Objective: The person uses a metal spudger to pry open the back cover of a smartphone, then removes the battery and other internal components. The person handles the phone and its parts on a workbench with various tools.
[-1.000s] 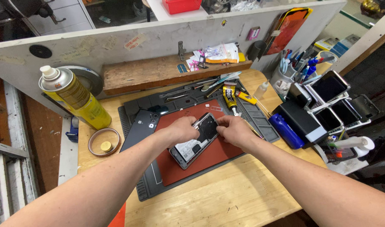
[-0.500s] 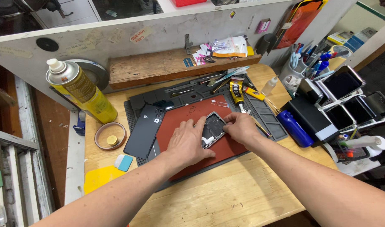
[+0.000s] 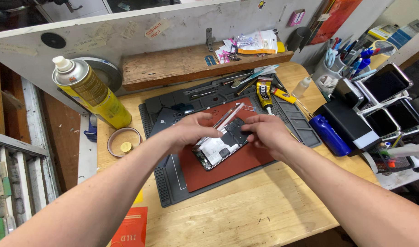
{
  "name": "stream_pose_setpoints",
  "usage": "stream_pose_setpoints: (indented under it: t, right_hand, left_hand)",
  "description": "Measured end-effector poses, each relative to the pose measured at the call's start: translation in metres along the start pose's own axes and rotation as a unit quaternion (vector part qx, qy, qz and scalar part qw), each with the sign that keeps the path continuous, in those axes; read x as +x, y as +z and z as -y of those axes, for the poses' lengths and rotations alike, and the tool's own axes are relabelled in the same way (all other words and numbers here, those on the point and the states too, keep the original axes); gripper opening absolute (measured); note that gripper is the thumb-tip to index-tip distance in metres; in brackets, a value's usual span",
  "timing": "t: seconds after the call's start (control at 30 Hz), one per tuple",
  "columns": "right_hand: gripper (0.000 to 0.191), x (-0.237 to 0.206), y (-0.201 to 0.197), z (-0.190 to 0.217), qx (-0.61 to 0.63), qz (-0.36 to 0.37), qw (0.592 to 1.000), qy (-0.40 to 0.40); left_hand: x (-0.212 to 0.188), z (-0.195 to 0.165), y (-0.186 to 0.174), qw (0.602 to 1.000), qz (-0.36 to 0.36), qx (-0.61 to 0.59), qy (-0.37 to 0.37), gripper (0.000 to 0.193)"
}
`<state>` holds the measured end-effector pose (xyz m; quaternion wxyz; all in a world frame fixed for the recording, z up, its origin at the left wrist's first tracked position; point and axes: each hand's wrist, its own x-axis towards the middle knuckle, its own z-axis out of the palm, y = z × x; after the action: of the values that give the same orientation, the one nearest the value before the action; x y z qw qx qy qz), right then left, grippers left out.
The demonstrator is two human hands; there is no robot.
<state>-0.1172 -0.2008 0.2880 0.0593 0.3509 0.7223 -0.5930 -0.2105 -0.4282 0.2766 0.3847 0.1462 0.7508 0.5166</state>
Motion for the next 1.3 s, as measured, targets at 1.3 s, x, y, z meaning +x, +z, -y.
stream_pose_setpoints:
  t: [1.3]
  right_hand:
    - [0.033, -0.006, -0.014, 0.008, -0.26, -0.068, 0.954, -0.131]
  left_hand:
    - [-0.005, 0.015, -0.003, 0.995, 0.022, -0.094, 0.024, 0.062]
